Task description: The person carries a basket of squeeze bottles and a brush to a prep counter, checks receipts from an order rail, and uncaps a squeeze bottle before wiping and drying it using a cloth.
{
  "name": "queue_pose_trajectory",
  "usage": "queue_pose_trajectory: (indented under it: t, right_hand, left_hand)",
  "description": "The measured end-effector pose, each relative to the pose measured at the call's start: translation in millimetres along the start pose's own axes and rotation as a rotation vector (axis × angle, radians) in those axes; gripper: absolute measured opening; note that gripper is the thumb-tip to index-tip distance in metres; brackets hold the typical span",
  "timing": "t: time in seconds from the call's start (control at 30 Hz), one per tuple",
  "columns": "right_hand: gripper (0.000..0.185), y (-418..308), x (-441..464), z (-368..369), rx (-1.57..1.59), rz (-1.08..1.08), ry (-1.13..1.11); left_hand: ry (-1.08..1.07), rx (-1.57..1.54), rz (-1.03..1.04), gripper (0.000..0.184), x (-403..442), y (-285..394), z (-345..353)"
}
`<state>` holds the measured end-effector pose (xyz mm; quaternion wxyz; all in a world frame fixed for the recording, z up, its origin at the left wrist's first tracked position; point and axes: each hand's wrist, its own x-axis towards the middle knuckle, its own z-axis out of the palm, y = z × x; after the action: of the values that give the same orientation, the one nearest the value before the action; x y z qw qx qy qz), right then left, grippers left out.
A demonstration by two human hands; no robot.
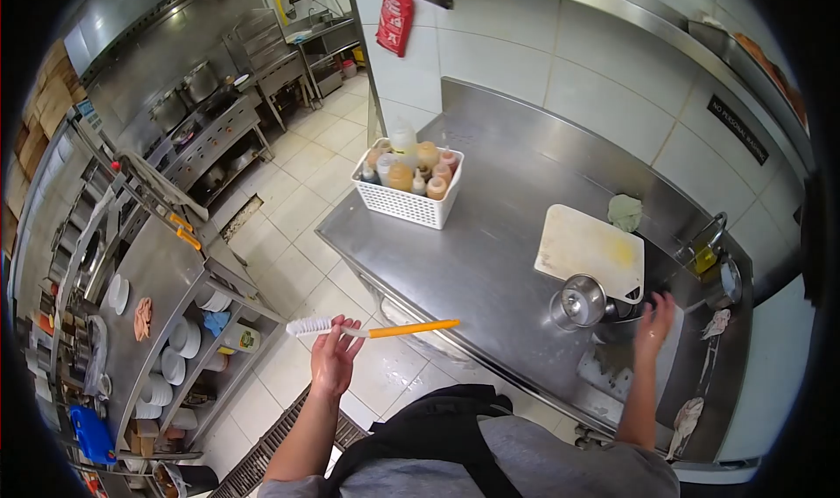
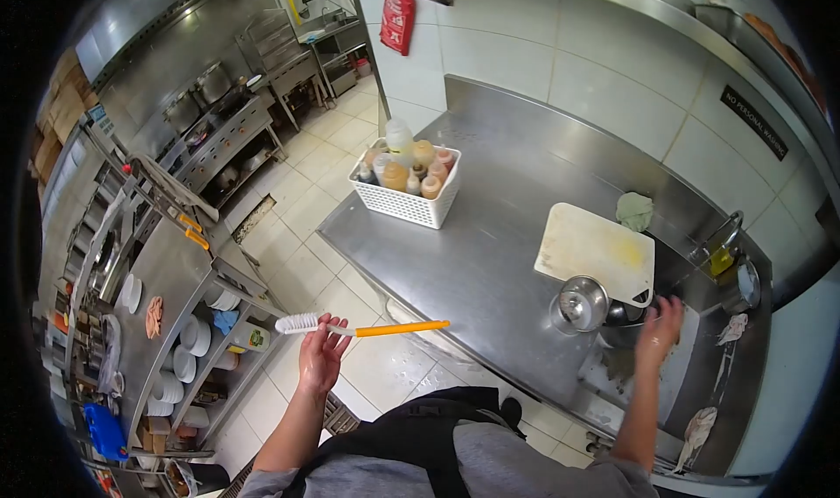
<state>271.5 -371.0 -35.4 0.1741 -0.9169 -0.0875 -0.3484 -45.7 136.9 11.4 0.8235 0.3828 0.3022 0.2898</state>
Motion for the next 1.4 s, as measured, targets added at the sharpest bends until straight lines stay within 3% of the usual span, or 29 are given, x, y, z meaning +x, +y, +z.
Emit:
queue_pose_trajectory:
  t: [0.03, 0.07, 0.13, 0.2, 0.27, 0.3, 0.37, 0.4, 0.47, 0.53, 0.6, 0.67, 0.73, 0.8, 0.83, 0.9, 1.07, 1.17, 1.27, 1.3, 1.4]
  right_hand:
    - [0.025, -62, -7, 6, 0.485, 0.111, -0.010]
    - [0.025, -114, -21, 8, 0.524, 0.000, -0.058]
    - [0.041, -225, -28, -8, 0.688, -0.157, -0.603]
    - [0.051, -307, -50, -17, 0.662, -0.410, -0.746]
    - [0.044, -366, -59, -20, 0.676, -0.554, -0.667]
    - [0.044, -375, -61, -11, 0.681, -0.545, -0.655]
    - [0.033, -392, -65, 16, 0.823, -0.317, -0.937]
    - [0.033, -394, -61, 24, 0.829, -0.307, -0.926]
    - [0.022, -386, -47, 44, 0.816, -0.285, -0.700]
    - [0.018, -380, -33, 71, 0.828, -0.249, -0.602]
    - [0.019, -378, -18, 100, 0.916, 0.166, -0.638]
    - [0.019, -376, 7, 132, 0.917, 0.280, -0.640]
    - [0.020, -382, 36, 158, 0.908, 0.411, -0.644]
    - [0.020, -390, 70, 177, 0.988, 0.684, -0.830]
    - [0.020, -395, 80, 192, 0.982, 0.701, -0.840]
    - [0.023, -407, 95, 219, 1.109, 0.665, -0.649]
    - [0.028, -410, 110, 257, 1.087, 0.757, -0.661]
    - [0.027, -417, 111, 259, 1.172, 0.928, -0.724]
    - [0.027, -414, 99, 283, 1.242, 0.908, -0.607]
    - [0.026, -419, 107, 272, 1.245, 0.967, -0.666]
    - [0.025, -423, 113, 263, 1.313, 1.059, -0.715]
  left_hand:
    - [-0.077, 0.025, -0.031, 0.029, 5, 7, -2]
    - [-0.155, 0.051, -0.064, 0.029, 11, 13, -4]
    - [-0.234, 0.104, -0.102, 0.030, 23, 23, 2]
    - [-0.444, 0.189, -0.162, 0.030, 33, 34, 15]
    - [-0.519, 0.173, -0.187, 0.032, 44, 42, 34]
    - [-0.587, 0.149, -0.212, 0.035, 50, 47, 43]
    - [-0.642, 0.213, -0.196, 0.039, 66, 56, 59]
    - [-0.686, 0.263, -0.180, 0.043, 76, 60, 65]
    - [-0.764, 0.398, -0.083, 0.051, 100, 69, 72]
    - [-0.665, 0.566, 0.045, 0.054, 135, 77, 67]
    - [-0.535, 0.544, -0.046, 0.052, 173, 96, 62]
    - [-0.327, 0.482, -0.070, 0.047, 216, 111, 59]
    - [-0.284, 0.544, -0.108, 0.046, 260, 117, 59]
    - [-0.206, 0.650, -0.191, 0.045, 304, 117, 65]
    - [-0.219, 0.726, -0.210, 0.045, 327, 113, 67]
    - [-0.220, 0.795, -0.209, 0.045, 369, 100, 74]
    - [-0.320, 0.763, -0.314, 0.042, 438, 64, 97]
    - [-0.387, 0.925, -0.297, 0.048, 452, 52, 106]
    - [-0.408, 0.924, -0.279, 0.059, 452, 54, 109]
    - [-0.428, 0.818, -0.332, 0.068, 459, 46, 98]
    - [-0.467, 0.797, -0.230, 0.071, 419, 65, 101]
